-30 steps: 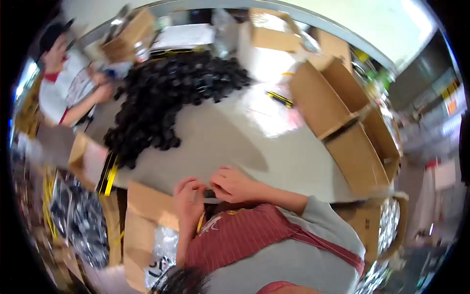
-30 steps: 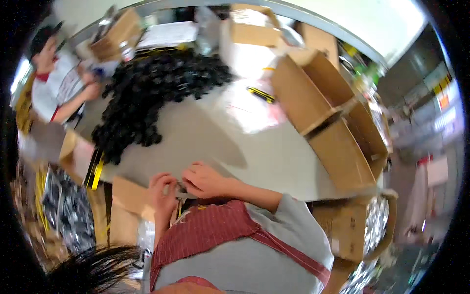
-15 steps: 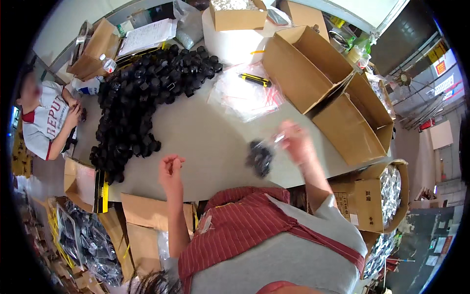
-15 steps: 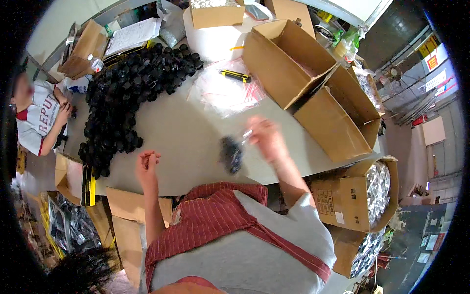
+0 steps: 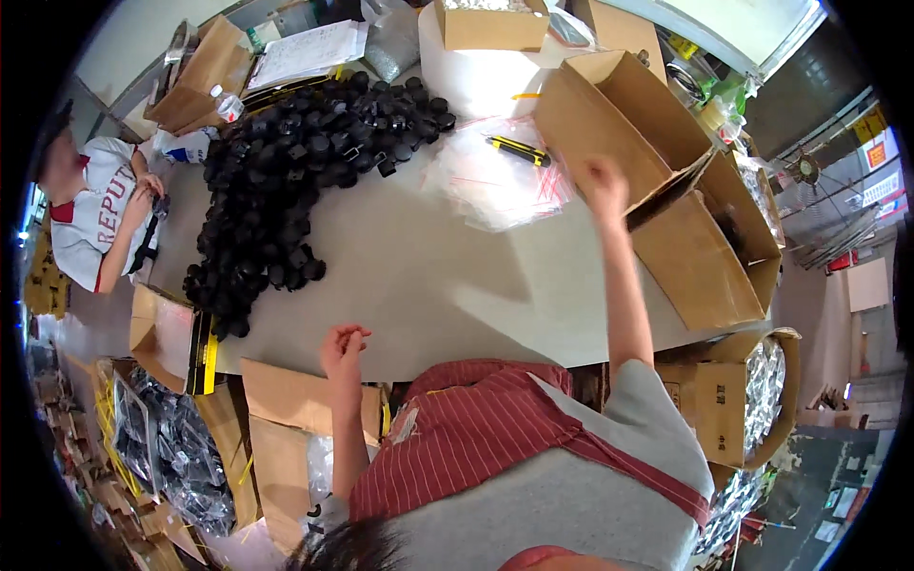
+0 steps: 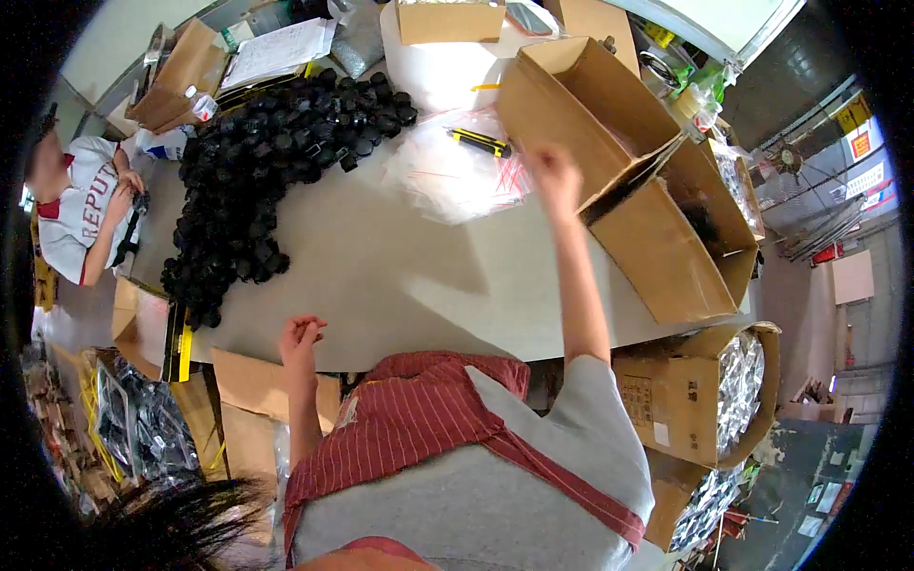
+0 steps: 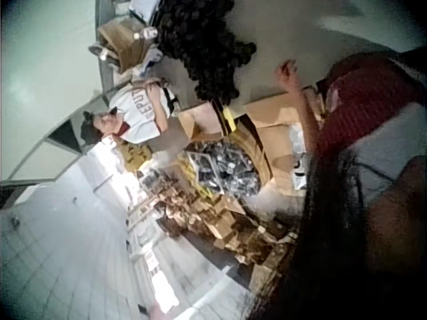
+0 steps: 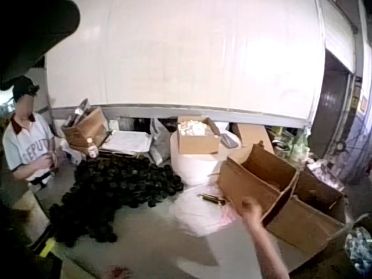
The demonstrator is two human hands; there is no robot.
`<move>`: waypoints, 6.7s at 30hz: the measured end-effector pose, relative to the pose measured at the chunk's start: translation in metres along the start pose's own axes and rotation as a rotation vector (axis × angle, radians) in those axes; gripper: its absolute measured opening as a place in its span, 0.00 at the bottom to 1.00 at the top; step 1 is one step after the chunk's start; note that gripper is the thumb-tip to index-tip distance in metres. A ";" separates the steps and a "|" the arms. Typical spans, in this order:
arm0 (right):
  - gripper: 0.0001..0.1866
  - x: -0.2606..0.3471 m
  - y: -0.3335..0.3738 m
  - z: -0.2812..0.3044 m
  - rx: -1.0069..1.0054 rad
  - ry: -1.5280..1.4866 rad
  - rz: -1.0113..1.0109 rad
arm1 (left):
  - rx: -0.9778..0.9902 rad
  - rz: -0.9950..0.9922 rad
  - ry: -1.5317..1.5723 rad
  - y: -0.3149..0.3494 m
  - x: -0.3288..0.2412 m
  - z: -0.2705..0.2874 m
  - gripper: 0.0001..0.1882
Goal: The person puts small black plastic components into clear zip-lock bags and seals them.
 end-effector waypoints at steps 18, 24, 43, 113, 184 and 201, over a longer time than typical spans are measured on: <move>0.11 -0.016 0.041 -0.123 0.402 -0.322 -0.274 | 0.024 0.033 -0.081 -0.007 0.018 -0.037 0.13; 0.09 0.141 0.151 -0.111 0.761 -0.282 0.696 | 0.291 0.020 0.109 -0.026 -0.026 -0.106 0.29; 0.04 0.157 0.200 -0.160 1.298 -0.925 -0.774 | 0.019 0.255 0.837 -0.010 0.021 -0.031 0.20; 0.07 -0.087 -0.032 -0.152 0.517 0.816 0.188 | -0.466 -0.303 -0.840 0.017 0.001 0.014 0.09; 0.23 0.150 0.248 -0.222 0.911 -0.083 0.711 | -0.428 -0.662 -0.861 -0.010 0.014 -0.043 0.21; 0.22 0.141 0.207 -0.222 0.911 -0.075 0.720 | -0.513 -0.573 -1.061 -0.005 0.036 -0.041 0.22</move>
Point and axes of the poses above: each hand's wrist, its own y-axis away from the middle knuckle, its own z-axis out of the back of the hand, x = y × z, the point moved 3 cm from there along -y, towards the middle knuckle, and after that the axes turned 5 degrees about z, right-handed, at the moved point
